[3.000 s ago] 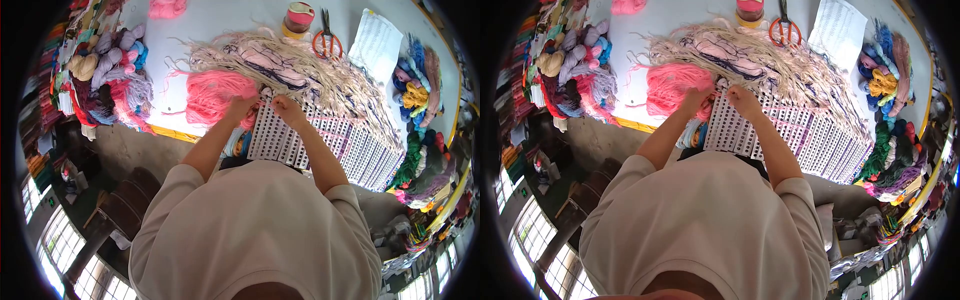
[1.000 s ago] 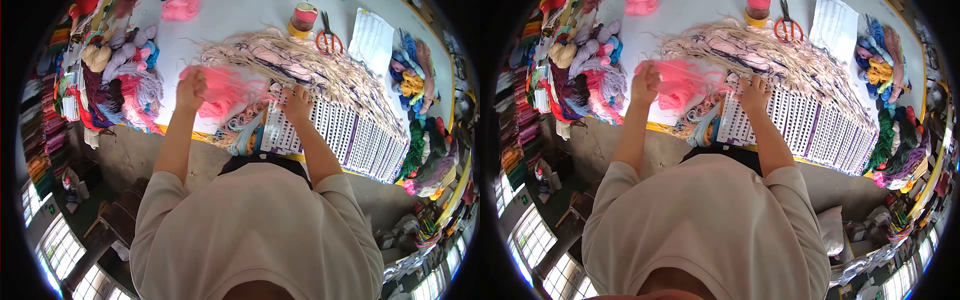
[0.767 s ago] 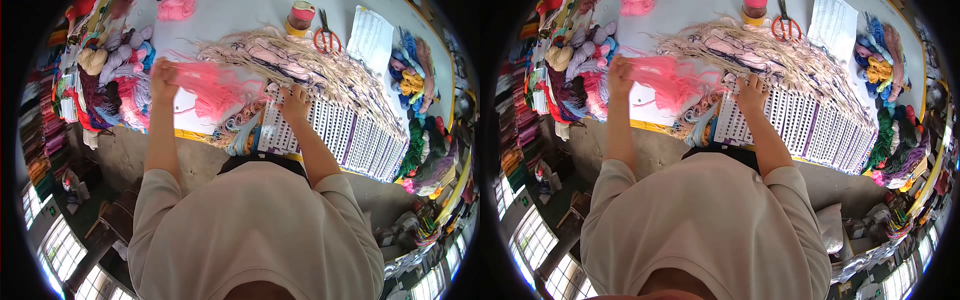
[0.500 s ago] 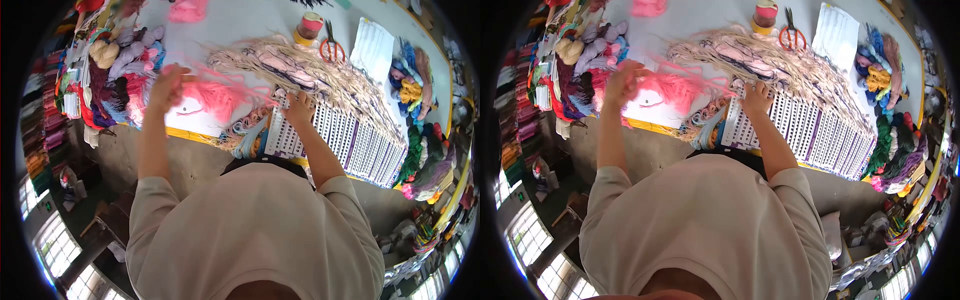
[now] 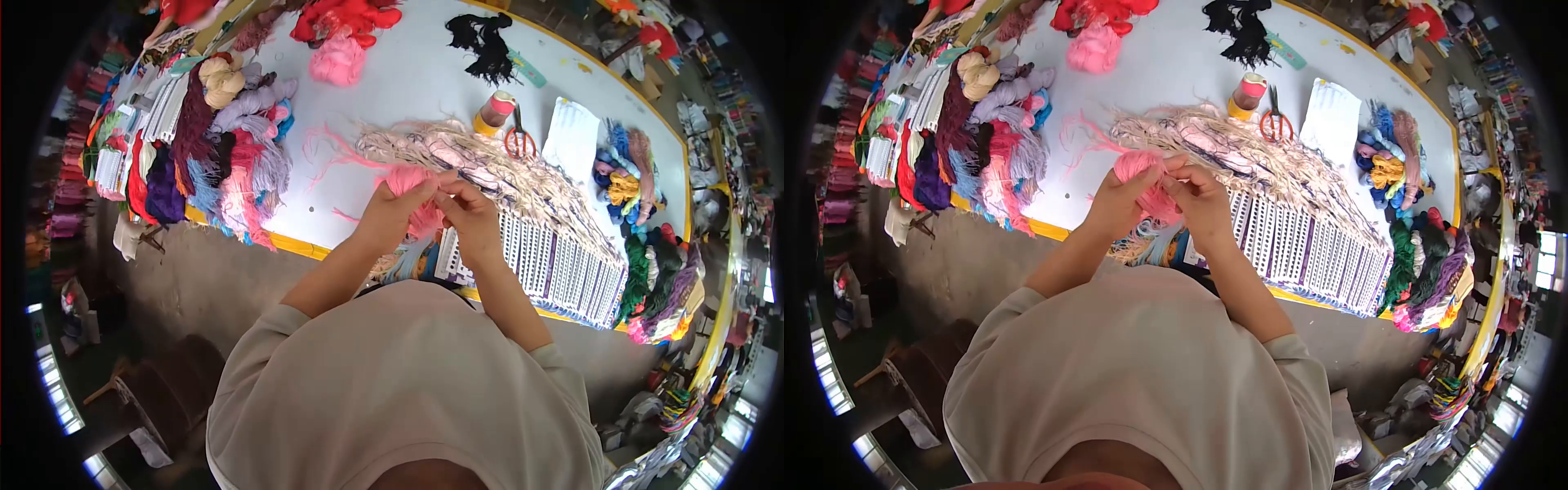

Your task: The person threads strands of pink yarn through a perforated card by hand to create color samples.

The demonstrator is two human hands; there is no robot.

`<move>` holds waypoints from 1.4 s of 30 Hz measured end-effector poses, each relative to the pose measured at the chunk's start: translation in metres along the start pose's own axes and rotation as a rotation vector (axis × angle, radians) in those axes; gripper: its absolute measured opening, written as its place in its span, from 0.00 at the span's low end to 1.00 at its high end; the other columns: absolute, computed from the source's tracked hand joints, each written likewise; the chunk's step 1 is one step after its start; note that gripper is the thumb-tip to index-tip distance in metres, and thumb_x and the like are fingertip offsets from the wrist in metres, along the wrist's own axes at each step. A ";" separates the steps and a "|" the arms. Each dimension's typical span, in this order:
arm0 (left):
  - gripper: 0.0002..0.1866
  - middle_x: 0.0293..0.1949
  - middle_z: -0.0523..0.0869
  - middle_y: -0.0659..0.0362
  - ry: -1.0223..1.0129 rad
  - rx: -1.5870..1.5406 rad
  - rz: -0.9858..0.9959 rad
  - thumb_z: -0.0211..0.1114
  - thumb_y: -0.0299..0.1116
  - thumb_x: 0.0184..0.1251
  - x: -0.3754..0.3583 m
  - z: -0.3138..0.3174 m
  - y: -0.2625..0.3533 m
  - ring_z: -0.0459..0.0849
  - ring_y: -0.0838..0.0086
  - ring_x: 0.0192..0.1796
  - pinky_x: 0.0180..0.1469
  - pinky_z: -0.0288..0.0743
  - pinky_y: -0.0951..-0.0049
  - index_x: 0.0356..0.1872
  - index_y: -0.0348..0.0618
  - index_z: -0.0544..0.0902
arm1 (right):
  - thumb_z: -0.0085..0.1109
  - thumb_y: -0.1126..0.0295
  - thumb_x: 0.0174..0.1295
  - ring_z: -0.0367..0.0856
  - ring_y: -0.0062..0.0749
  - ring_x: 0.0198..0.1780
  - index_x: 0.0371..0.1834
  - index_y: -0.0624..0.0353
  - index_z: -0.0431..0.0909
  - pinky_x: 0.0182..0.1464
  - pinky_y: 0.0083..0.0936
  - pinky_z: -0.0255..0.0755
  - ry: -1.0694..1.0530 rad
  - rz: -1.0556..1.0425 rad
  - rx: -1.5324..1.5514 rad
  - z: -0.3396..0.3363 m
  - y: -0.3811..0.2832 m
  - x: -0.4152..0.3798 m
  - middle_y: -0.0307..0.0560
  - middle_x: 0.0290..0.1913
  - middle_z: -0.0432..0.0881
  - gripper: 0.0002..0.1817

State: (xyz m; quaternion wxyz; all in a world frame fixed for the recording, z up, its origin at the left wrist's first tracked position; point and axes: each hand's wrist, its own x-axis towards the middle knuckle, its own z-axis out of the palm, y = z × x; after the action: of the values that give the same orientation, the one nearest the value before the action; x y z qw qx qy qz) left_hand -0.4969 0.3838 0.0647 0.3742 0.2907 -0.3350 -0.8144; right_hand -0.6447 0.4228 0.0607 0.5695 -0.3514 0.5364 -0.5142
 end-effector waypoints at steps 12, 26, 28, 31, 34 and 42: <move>0.20 0.44 0.84 0.55 -0.086 -0.021 0.098 0.53 0.41 0.74 -0.017 0.006 -0.003 0.81 0.73 0.47 0.51 0.75 0.71 0.50 0.31 0.79 | 0.53 0.69 0.69 0.66 0.13 0.23 0.41 0.56 0.77 0.26 0.13 0.63 0.016 -0.030 0.413 0.003 -0.002 -0.034 0.36 0.33 0.82 0.05; 0.17 0.46 0.84 0.59 -0.115 0.416 0.316 0.54 0.36 0.72 -0.023 0.026 0.003 0.79 0.78 0.49 0.55 0.70 0.75 0.53 0.35 0.80 | 0.57 0.68 0.65 0.76 0.13 0.34 0.38 0.54 0.79 0.32 0.12 0.67 0.081 -0.042 0.117 0.002 -0.004 -0.044 0.32 0.33 0.81 0.04; 0.17 0.45 0.84 0.59 -0.110 0.405 0.328 0.54 0.35 0.71 -0.021 0.026 0.000 0.79 0.79 0.48 0.54 0.70 0.75 0.53 0.35 0.80 | 0.55 0.69 0.66 0.76 0.14 0.34 0.38 0.53 0.78 0.32 0.12 0.67 0.084 -0.024 0.245 0.001 -0.004 -0.043 0.32 0.34 0.80 0.03; 0.16 0.44 0.84 0.58 -0.047 0.089 0.091 0.56 0.34 0.71 -0.013 0.023 -0.008 0.79 0.77 0.48 0.54 0.71 0.74 0.52 0.35 0.80 | 0.53 0.69 0.67 0.75 0.14 0.32 0.38 0.53 0.77 0.32 0.13 0.67 0.066 -0.060 0.242 0.001 -0.004 -0.042 0.32 0.34 0.80 0.03; 0.13 0.42 0.84 0.58 -0.085 0.101 0.159 0.56 0.35 0.71 -0.006 0.021 -0.011 0.80 0.75 0.49 0.52 0.72 0.73 0.45 0.34 0.81 | 0.53 0.67 0.68 0.72 0.13 0.29 0.38 0.54 0.76 0.31 0.14 0.67 0.010 -0.017 0.419 -0.003 -0.009 -0.042 0.32 0.33 0.79 0.04; 0.06 0.18 0.60 0.73 0.099 -0.258 -0.242 0.54 0.34 0.72 0.031 -0.118 0.023 0.56 0.87 0.17 0.18 0.52 0.85 0.34 0.45 0.75 | 0.52 0.63 0.68 0.76 0.27 0.49 0.40 0.54 0.76 0.54 0.28 0.72 0.611 -0.396 0.002 -0.138 0.025 -0.042 0.42 0.42 0.80 0.08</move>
State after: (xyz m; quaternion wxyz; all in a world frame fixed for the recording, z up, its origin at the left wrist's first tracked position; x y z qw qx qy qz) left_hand -0.4191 0.3085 0.0033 0.3235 0.3182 -0.1716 -0.8745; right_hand -0.7694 0.4894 0.0230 0.2726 -0.2782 0.6029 -0.6963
